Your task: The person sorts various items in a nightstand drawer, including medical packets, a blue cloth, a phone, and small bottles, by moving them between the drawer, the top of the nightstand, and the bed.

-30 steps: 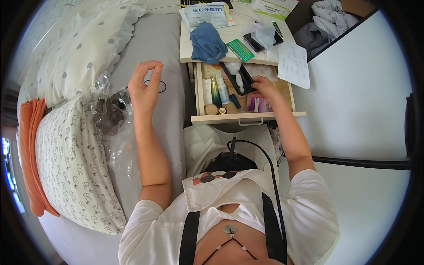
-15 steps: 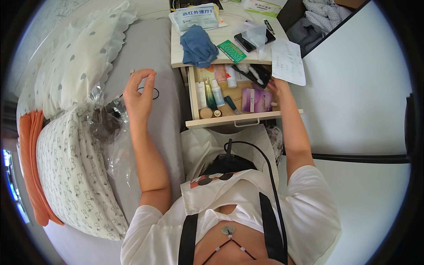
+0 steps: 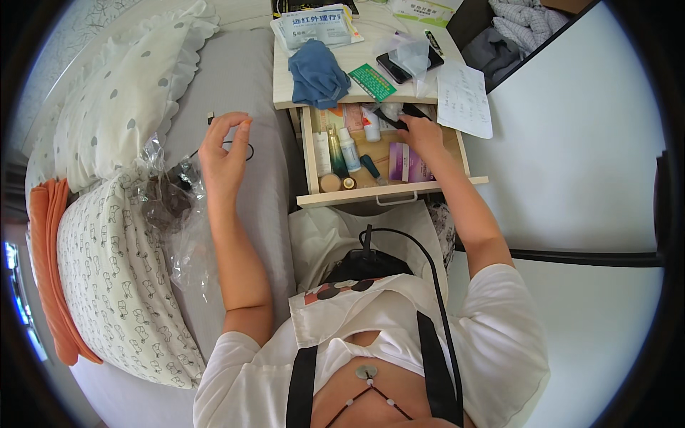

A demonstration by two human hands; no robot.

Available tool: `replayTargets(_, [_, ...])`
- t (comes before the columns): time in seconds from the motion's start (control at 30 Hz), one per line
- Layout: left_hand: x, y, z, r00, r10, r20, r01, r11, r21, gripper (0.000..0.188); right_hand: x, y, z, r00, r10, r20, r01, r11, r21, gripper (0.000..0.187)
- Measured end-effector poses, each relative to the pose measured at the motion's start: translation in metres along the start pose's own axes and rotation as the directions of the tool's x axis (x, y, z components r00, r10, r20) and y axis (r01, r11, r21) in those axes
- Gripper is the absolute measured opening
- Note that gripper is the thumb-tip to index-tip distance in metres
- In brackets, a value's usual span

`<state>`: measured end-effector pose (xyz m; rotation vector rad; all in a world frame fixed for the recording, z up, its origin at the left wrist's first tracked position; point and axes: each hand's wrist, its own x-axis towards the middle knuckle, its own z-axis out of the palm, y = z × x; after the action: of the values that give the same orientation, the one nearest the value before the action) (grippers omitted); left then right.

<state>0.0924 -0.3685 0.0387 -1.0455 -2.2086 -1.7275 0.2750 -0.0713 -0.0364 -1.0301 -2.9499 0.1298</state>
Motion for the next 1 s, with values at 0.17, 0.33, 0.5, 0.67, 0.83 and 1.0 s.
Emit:
replayTargets(0.17, [0.001, 0.000, -0.002, 1.000, 0.003, 0.001, -0.003, 1.000, -0.017, 0.009, 0.025, 0.024, 0.019, 0.998, 0.029, 0.054, -0.013, 0.965, -0.263, 0.016])
replayTargets(0.33, [0.000, -0.001, -0.001, 1.000, -0.002, 0.002, 0.002, 1.000, -0.004, 0.009, 0.024, 0.026, 0.018, 0.997, -0.066, 0.038, 0.075, 0.942, -0.328, 0.015])
replayTargets(0.5, [0.000, -0.003, -0.001, 1.000, 0.009, 0.021, -0.009, 1.000, -0.003, 0.009, 0.040, 0.031, 0.026, 0.957, -0.286, -0.045, 0.246, 0.887, -0.391, 0.013])
replayTargets(0.67, [0.001, -0.004, 0.000, 0.998, -0.036, 0.054, 0.037, 0.999, -0.003, 0.010, 0.091, 0.078, 0.094, 0.840, -0.314, -0.443, 0.082, 0.880, -0.467, 0.017])
replayTargets(0.83, [0.000, -0.008, -0.002, 0.998, -0.038, 0.051, 0.036, 0.999, 0.027, 0.010, 0.087, 0.077, 0.091, 0.998, -0.031, 0.058, 0.057, 0.853, -0.519, 0.023])
replayTargets(1.0, [-0.001, -0.009, 0.000, 0.997, -0.049, 0.059, 0.049, 0.999, -0.003, 0.011, 0.073, 0.065, 0.067, 0.989, -0.015, 0.148, 0.095, 0.828, -0.553, 0.030])
